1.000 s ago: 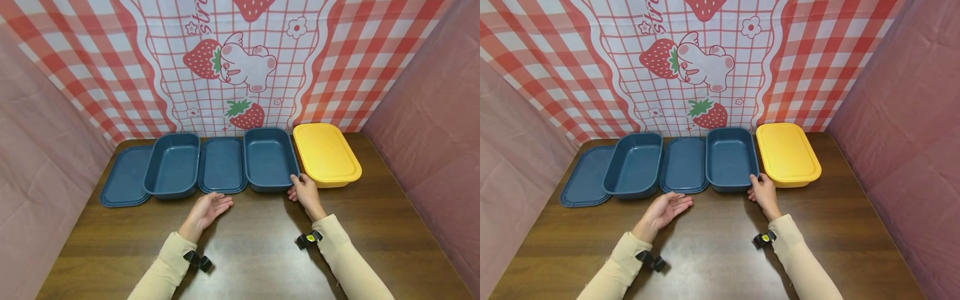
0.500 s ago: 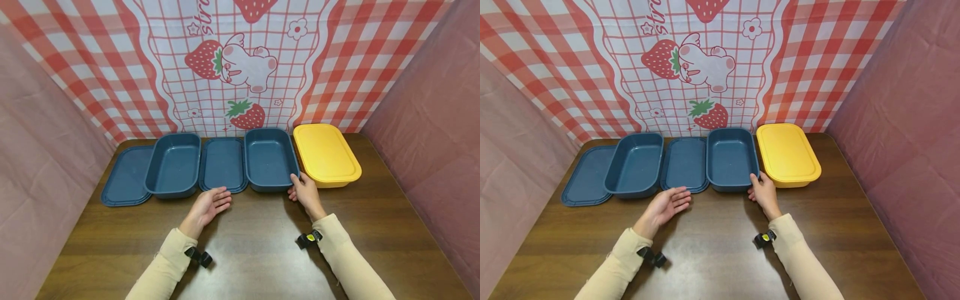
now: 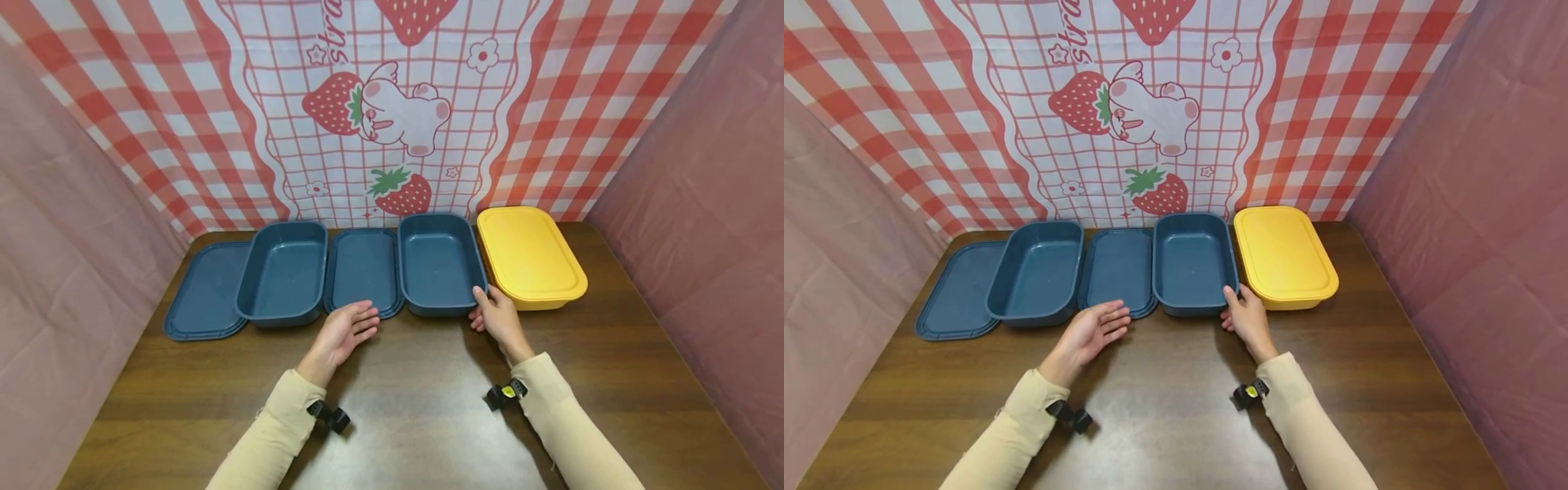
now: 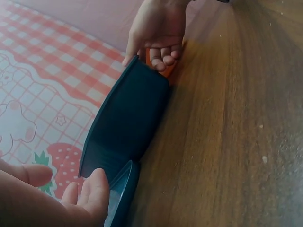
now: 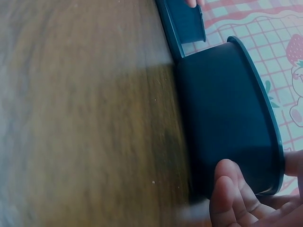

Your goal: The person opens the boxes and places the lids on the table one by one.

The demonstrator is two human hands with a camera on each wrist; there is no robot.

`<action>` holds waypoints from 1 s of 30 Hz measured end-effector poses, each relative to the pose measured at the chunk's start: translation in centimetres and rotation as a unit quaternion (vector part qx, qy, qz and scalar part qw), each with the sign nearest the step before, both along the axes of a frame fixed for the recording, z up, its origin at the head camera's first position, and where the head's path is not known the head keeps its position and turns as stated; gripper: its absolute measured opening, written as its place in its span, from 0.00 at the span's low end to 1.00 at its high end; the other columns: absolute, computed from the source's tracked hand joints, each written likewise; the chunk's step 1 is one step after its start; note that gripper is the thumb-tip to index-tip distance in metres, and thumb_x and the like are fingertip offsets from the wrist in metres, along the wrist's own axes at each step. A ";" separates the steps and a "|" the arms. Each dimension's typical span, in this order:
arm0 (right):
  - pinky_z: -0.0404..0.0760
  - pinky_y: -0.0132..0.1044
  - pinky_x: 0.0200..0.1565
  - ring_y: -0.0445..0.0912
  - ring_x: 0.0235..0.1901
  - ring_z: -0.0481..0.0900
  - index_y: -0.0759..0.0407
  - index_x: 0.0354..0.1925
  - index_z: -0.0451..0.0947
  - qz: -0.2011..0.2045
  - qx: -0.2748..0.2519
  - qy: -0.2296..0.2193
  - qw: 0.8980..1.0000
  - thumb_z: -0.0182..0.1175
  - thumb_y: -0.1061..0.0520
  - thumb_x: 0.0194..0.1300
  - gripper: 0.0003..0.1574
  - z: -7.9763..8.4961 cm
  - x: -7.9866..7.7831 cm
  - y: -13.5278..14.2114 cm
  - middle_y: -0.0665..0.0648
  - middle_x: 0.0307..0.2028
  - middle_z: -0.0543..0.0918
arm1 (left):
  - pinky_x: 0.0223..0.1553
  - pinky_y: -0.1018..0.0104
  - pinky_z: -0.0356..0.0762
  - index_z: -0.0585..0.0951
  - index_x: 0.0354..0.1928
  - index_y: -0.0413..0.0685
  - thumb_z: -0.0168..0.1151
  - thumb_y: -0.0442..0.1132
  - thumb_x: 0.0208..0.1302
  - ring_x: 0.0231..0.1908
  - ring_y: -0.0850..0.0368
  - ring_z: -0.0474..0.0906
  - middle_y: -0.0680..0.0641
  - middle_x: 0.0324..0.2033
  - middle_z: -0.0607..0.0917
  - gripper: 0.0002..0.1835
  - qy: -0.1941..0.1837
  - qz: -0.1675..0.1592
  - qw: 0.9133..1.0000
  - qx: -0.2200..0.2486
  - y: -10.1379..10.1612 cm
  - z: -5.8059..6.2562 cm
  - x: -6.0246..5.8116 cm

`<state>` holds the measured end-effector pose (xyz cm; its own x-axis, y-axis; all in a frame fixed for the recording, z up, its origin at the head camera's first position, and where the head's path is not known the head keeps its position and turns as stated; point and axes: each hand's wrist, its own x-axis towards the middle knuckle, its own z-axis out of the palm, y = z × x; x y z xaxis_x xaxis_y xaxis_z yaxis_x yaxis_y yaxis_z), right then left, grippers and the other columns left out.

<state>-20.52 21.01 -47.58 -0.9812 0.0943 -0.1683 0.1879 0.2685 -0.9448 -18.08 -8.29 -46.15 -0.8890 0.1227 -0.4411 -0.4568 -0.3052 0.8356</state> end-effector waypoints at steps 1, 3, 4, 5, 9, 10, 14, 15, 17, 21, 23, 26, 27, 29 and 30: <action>0.78 0.29 0.21 0.39 0.16 0.76 0.66 0.62 0.67 -0.001 0.000 -0.001 1.000 0.47 0.46 0.76 0.28 0.0 0.0 0.0 0.52 0.19 0.77 | 0.54 0.61 0.77 0.63 0.68 0.30 0.41 0.35 0.74 0.46 0.54 0.79 0.28 0.65 0.70 0.24 0.004 0.001 1.000 -0.006 0.1 0.0 -0.1; 0.78 0.29 0.21 0.39 0.15 0.75 0.66 0.62 0.67 -0.001 0.001 -0.002 1.000 0.48 0.47 0.76 0.28 0.0 0.1 0.0 0.52 0.19 0.77 | 0.53 0.61 0.77 0.64 0.67 0.30 0.41 0.35 0.74 0.48 0.52 0.79 0.28 0.64 0.70 0.24 0.015 0.001 1.000 -0.018 0.4 0.1 -0.2; 0.78 0.29 0.21 0.39 0.15 0.75 0.66 0.61 0.67 -0.001 0.001 -0.002 1.000 0.48 0.48 0.76 0.27 0.1 0.1 0.0 0.52 0.19 0.76 | 0.53 0.62 0.78 0.65 0.67 0.30 0.41 0.35 0.74 0.48 0.52 0.79 0.28 0.64 0.70 0.23 0.019 0.003 0.999 -0.025 0.5 0.2 -0.3; 0.78 0.29 0.21 0.39 0.15 0.75 0.66 0.61 0.68 -0.001 0.003 -0.001 1.000 0.48 0.48 0.76 0.27 0.1 0.1 0.0 0.52 0.20 0.76 | 0.52 0.63 0.79 0.66 0.66 0.30 0.42 0.35 0.73 0.48 0.52 0.79 0.28 0.63 0.71 0.23 0.023 0.004 0.999 -0.032 0.7 0.2 -0.4; 0.78 0.29 0.21 0.38 0.16 0.75 0.66 0.61 0.68 0.001 0.007 0.003 1.000 0.50 0.49 0.75 0.27 0.3 0.3 0.0 0.52 0.20 0.77 | 0.47 0.66 0.81 0.69 0.64 0.31 0.45 0.33 0.71 0.47 0.50 0.80 0.29 0.61 0.74 0.22 0.041 0.005 0.997 -0.062 1.3 0.5 -0.7; 0.78 0.29 0.21 0.38 0.16 0.75 0.66 0.62 0.67 0.001 0.007 0.003 1.000 0.50 0.49 0.75 0.27 0.4 0.3 0.0 0.52 0.20 0.77 | 0.47 0.65 0.81 0.69 0.64 0.31 0.46 0.33 0.71 0.48 0.49 0.80 0.29 0.60 0.74 0.22 0.046 0.005 0.996 -0.072 1.5 0.5 -0.8; 0.78 0.28 0.22 0.38 0.15 0.75 0.67 0.64 0.66 0.006 0.008 0.004 1.000 0.51 0.50 0.74 0.29 0.5 0.5 0.0 0.52 0.21 0.77 | 0.50 0.62 0.81 0.70 0.63 0.31 0.48 0.34 0.71 0.54 0.41 0.78 0.29 0.59 0.75 0.21 0.069 -0.001 0.991 -0.117 2.0 0.7 -1.0; 0.78 0.28 0.22 0.38 0.15 0.75 0.67 0.63 0.66 0.007 0.008 0.005 1.000 0.52 0.50 0.74 0.29 0.6 0.5 0.0 0.52 0.22 0.77 | 0.51 0.60 0.81 0.70 0.63 0.31 0.48 0.34 0.71 0.55 0.40 0.77 0.29 0.59 0.76 0.21 0.075 -0.002 0.989 -0.128 2.1 0.7 -1.0; 0.78 0.28 0.21 0.38 0.15 0.75 0.69 0.64 0.65 0.010 0.009 0.007 1.000 0.52 0.51 0.74 0.29 0.7 0.6 0.1 0.53 0.22 0.77 | 0.52 0.58 0.80 0.71 0.62 0.31 0.48 0.35 0.72 0.55 0.38 0.77 0.30 0.58 0.76 0.21 0.088 -0.003 0.985 -0.147 2.3 0.6 -1.0; 0.77 0.28 0.22 0.38 0.16 0.75 0.70 0.68 0.60 0.010 0.014 0.006 1.000 0.53 0.51 0.73 0.34 0.9 0.7 0.1 0.53 0.23 0.78 | 0.54 0.54 0.80 0.71 0.61 0.31 0.49 0.35 0.71 0.55 0.37 0.77 0.29 0.57 0.77 0.20 0.114 -0.004 0.977 -0.179 2.7 0.5 -1.0; 0.78 0.28 0.22 0.37 0.16 0.75 0.71 0.70 0.56 0.010 0.018 0.004 1.000 0.53 0.51 0.73 0.38 1.0 0.7 0.1 0.53 0.24 0.79 | 0.54 0.53 0.80 0.72 0.61 0.31 0.50 0.35 0.71 0.55 0.36 0.77 0.30 0.57 0.77 0.20 0.122 -0.004 0.974 -0.190 2.8 0.6 -1.0; 0.78 0.28 0.23 0.37 0.16 0.76 0.71 0.72 0.53 0.012 0.023 0.004 1.000 0.53 0.51 0.73 0.40 1.1 0.7 0.2 0.54 0.25 0.79 | 0.55 0.52 0.80 0.72 0.61 0.32 0.51 0.36 0.70 0.55 0.37 0.77 0.30 0.56 0.79 0.21 0.133 -0.004 0.970 -0.204 3.1 0.7 -1.1; 0.78 0.28 0.23 0.37 0.16 0.76 0.72 0.72 0.53 0.013 0.025 0.004 1.000 0.53 0.51 0.73 0.40 1.2 0.7 0.3 0.54 0.25 0.79 | 0.54 0.52 0.80 0.73 0.61 0.32 0.52 0.36 0.70 0.55 0.37 0.77 0.31 0.55 0.79 0.21 0.137 -0.004 0.968 -0.208 3.2 0.7 -1.1; 0.78 0.29 0.23 0.38 0.17 0.76 0.72 0.71 0.53 0.015 0.026 0.005 1.000 0.53 0.52 0.73 0.39 1.2 0.8 0.3 0.54 0.26 0.80 | 0.53 0.54 0.80 0.73 0.61 0.32 0.53 0.37 0.70 0.55 0.39 0.78 0.32 0.55 0.80 0.21 0.149 -0.004 0.964 -0.220 3.4 0.7 -1.2; 0.79 0.29 0.23 0.38 0.17 0.76 0.72 0.71 0.54 0.015 0.028 0.005 0.999 0.53 0.53 0.73 0.39 1.3 0.8 0.3 0.55 0.26 0.80 | 0.52 0.55 0.81 0.73 0.61 0.33 0.53 0.37 0.70 0.54 0.40 0.78 0.33 0.54 0.80 0.21 0.155 -0.004 0.961 -0.227 3.4 0.7 -1.3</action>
<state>-19.75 21.34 -46.32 -0.9855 0.0731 -0.1534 0.1689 0.3260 -0.9302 -19.34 -4.84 -45.44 -0.9861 -0.0120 -0.1657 -0.1659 0.1262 0.9780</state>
